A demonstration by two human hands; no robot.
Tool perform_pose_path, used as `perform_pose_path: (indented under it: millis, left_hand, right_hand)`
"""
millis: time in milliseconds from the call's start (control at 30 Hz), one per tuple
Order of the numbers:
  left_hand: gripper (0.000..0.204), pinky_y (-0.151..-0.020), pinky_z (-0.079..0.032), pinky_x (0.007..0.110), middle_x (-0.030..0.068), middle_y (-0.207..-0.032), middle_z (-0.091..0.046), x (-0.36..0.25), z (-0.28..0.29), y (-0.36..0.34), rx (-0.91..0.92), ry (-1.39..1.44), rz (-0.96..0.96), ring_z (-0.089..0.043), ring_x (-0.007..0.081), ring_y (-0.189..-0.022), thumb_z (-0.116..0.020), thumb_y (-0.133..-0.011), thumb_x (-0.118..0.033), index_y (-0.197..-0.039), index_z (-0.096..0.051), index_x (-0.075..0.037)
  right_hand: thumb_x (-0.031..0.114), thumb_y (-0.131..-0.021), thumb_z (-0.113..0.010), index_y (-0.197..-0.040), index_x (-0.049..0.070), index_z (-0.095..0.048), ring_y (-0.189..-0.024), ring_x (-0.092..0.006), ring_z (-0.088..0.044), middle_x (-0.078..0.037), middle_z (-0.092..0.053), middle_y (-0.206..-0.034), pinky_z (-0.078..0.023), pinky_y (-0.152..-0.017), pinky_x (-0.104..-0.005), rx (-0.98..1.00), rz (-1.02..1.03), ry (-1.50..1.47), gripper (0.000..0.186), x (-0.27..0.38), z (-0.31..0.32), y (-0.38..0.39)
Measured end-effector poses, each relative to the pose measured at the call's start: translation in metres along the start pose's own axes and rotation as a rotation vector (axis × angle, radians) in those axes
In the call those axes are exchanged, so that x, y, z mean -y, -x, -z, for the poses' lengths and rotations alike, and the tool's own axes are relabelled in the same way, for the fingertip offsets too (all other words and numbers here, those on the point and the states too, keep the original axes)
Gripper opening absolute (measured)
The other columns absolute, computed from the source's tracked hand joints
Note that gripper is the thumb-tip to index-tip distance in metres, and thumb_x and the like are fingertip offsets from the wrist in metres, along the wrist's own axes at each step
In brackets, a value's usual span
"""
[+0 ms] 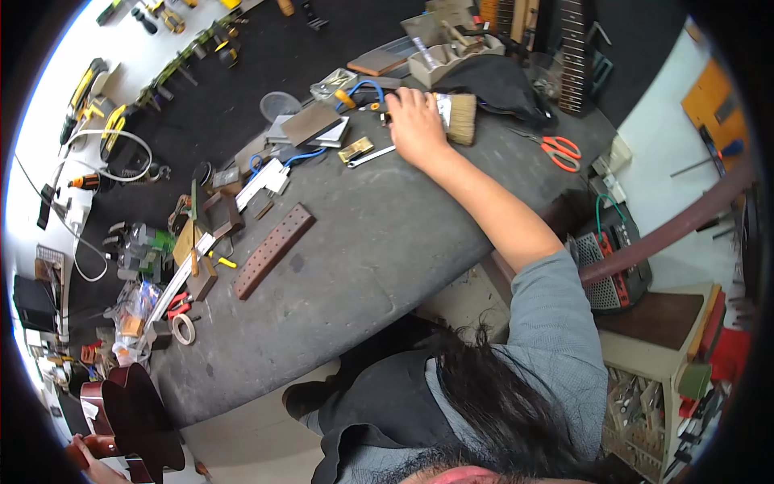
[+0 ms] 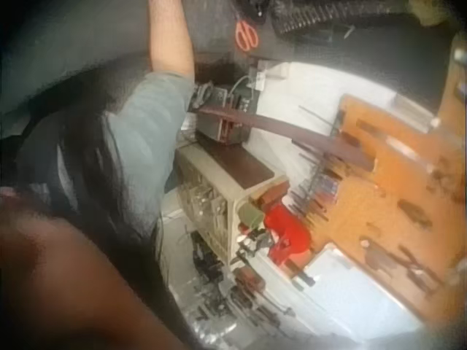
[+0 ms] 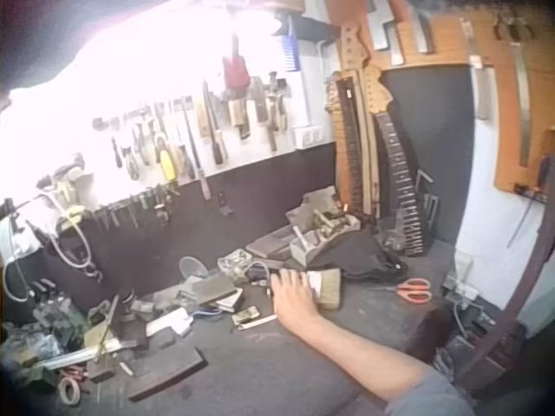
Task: The person applies glue to the fretboard of a guitar neck using a small bottle. They then use a metal file to scrape and smooth the glued area near the headstock. The task involves precise hand movements to apply adhesive and remove excess material.
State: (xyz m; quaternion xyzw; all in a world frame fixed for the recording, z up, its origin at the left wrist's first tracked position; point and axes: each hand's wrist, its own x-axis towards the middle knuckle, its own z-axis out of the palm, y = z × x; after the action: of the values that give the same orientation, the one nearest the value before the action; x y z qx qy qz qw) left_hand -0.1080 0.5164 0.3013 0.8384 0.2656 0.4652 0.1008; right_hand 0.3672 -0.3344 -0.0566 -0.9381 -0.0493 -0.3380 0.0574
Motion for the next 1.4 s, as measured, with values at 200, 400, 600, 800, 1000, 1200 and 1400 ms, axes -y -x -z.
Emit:
perform_pose_path:
  millis: [200, 400, 600, 800, 1000, 1200, 1400]
  left_hand:
    - [0.070, -0.127, -0.044, 0.049, 0.0266, -0.158, -0.065, -0.011, -0.045, 0.013, -0.002, 0.029, 0.046, -0.065, 0.0377, -0.142, -0.076, -0.109, -0.048, -0.152, -0.066, 0.007]
    - [0.063, -0.116, -0.051, 0.038, 0.0182, -0.146, -0.075, -0.017, -0.102, 0.072, 0.040, 0.106, -0.063, -0.071, 0.0264, -0.129, -0.083, -0.107, -0.043, -0.144, -0.072, 0.007]
    - [0.047, -0.108, -0.054, 0.042, 0.0218, -0.133, -0.078, -0.127, -0.134, 0.167, 0.134, -0.072, -0.220, -0.073, 0.0326, -0.121, -0.075, -0.113, -0.029, -0.147, -0.069, 0.004]
    - [0.050, -0.107, -0.053, 0.049, 0.0222, -0.131, -0.072, -0.166, -0.159, 0.234, 0.223, -0.090, -0.316, -0.071, 0.0405, -0.119, -0.071, -0.099, 0.002, -0.148, -0.069, -0.002]
    - [0.057, -0.115, -0.047, 0.053, 0.0200, -0.131, -0.072, -0.167, -0.196, 0.288, 0.215, -0.166, -0.433, -0.066, 0.0426, -0.129, -0.067, -0.082, 0.008, -0.137, -0.073, -0.002]
    - [0.049, -0.114, -0.045, 0.051, 0.0161, -0.121, -0.075, -0.180, -0.226, 0.332, 0.303, -0.102, -0.387, -0.067, 0.0394, -0.127, -0.062, -0.081, 0.007, -0.127, -0.075, -0.002]
    - [0.048, -0.123, -0.035, 0.051, 0.0090, -0.130, -0.073, -0.176, -0.241, 0.351, 0.286, -0.160, -0.376, -0.061, 0.0336, -0.137, -0.062, -0.081, 0.007, -0.126, -0.073, -0.006]
  right_hand:
    - [0.039, -0.096, -0.084, -0.146, 0.011, -0.068, -0.142, -0.0345, -0.057, -0.011, -0.066, -0.142, -0.045, -0.119, -0.0649, 0.222, -0.045, 0.023, 0.060, -0.081, 0.015, 0.023]
    - [0.039, -0.093, -0.081, -0.153, 0.012, -0.066, -0.148, -0.0347, -0.054, -0.013, -0.063, -0.152, -0.047, -0.118, -0.0576, 0.398, -0.006, 0.075, 0.067, -0.114, 0.027, -0.005]
    - [0.028, -0.095, -0.073, -0.147, 0.011, -0.072, -0.147, -0.0359, -0.055, -0.012, -0.066, -0.152, -0.048, -0.116, -0.0589, 0.417, 0.002, 0.198, 0.055, -0.119, 0.022, -0.021]
    - [0.024, -0.102, -0.066, -0.134, 0.006, -0.073, -0.142, -0.0403, -0.061, -0.016, -0.068, -0.147, -0.052, -0.114, -0.0626, 0.142, -0.163, 0.000, 0.038, -0.139, 0.053, -0.063]
    - [0.033, -0.104, -0.070, -0.146, 0.001, -0.067, -0.143, -0.0441, -0.060, -0.021, -0.065, -0.154, -0.053, -0.117, -0.0569, 0.028, -0.285, -0.098, 0.053, -0.200, 0.060, -0.080]
    - [0.028, -0.099, -0.078, -0.131, 0.002, -0.074, -0.138, -0.0460, -0.059, -0.024, -0.066, -0.142, -0.052, -0.115, -0.0581, -0.132, -0.094, 0.085, 0.041, -0.198, 0.047, -0.065]
    - [0.016, -0.095, -0.077, -0.123, 0.001, -0.073, -0.127, -0.0438, -0.064, -0.021, -0.063, -0.132, -0.059, -0.105, -0.0540, 0.028, 0.056, 0.079, 0.032, -0.140, 0.040, -0.044]
